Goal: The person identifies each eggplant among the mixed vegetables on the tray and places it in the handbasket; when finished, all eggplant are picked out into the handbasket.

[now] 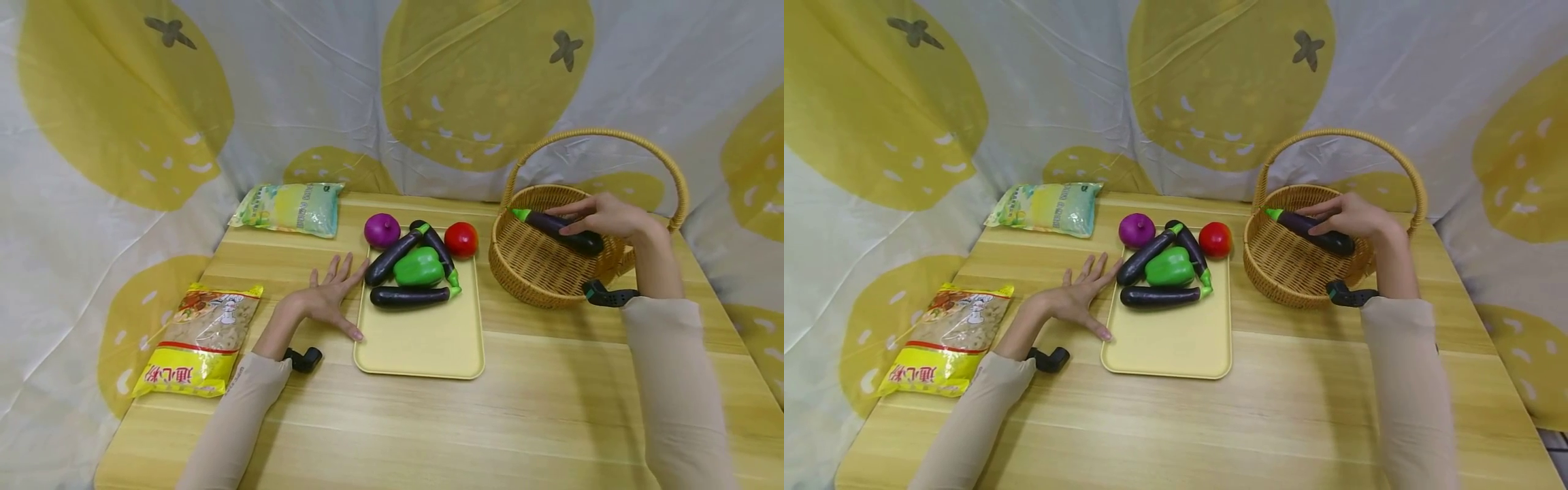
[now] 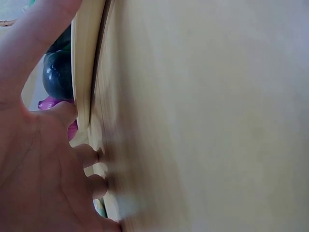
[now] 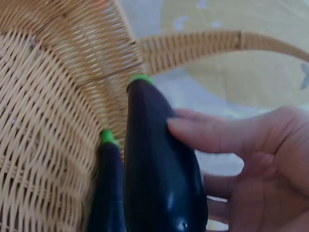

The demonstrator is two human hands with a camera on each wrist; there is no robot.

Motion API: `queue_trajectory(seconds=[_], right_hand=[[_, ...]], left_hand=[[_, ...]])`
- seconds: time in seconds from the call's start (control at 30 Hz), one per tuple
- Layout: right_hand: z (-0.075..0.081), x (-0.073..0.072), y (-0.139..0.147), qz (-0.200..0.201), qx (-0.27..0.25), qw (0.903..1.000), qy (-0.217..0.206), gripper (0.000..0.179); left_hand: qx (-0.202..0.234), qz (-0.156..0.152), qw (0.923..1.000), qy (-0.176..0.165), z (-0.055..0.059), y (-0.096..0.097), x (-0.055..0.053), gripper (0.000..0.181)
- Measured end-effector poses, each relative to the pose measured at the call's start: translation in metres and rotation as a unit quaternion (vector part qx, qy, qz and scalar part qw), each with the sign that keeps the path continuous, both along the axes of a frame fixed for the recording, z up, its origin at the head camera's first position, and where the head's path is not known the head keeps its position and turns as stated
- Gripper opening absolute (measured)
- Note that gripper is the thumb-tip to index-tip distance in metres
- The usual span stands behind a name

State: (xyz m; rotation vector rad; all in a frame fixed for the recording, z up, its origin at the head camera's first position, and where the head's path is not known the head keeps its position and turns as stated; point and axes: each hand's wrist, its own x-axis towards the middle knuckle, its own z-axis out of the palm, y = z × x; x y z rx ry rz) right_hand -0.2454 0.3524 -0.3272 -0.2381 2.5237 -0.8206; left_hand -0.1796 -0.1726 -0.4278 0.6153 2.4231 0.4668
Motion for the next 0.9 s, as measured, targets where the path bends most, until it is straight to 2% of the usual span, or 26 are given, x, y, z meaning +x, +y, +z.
queue_trajectory(seconds=[0.23, 0.33, 0.63, 0.9], right_hand=[[-0.017, -0.012, -0.003, -0.027, 0.031, 0.9991, 0.013, 0.054], [-0.022, -0.016, -0.004, -0.025, 0.042, 0.9988, 0.012, 0.054], [-0.034, -0.025, -0.002, -0.057, 0.019, 0.9981, -0.013, 0.054], [-0.032, -0.027, -0.006, -0.048, 0.095, 0.9942, 0.015, 0.055]], left_hand=[[-0.001, 0.003, 1.0, -0.004, 0.001, -0.002, 0.001, 0.149], [0.0, 0.002, 1.0, -0.004, 0.0, -0.001, 0.001, 0.149], [-0.004, 0.0, 1.0, 0.0, 0.0, 0.002, 0.0, 0.149], [-0.003, 0.001, 1.0, 0.002, 0.002, 0.001, 0.001, 0.149]])
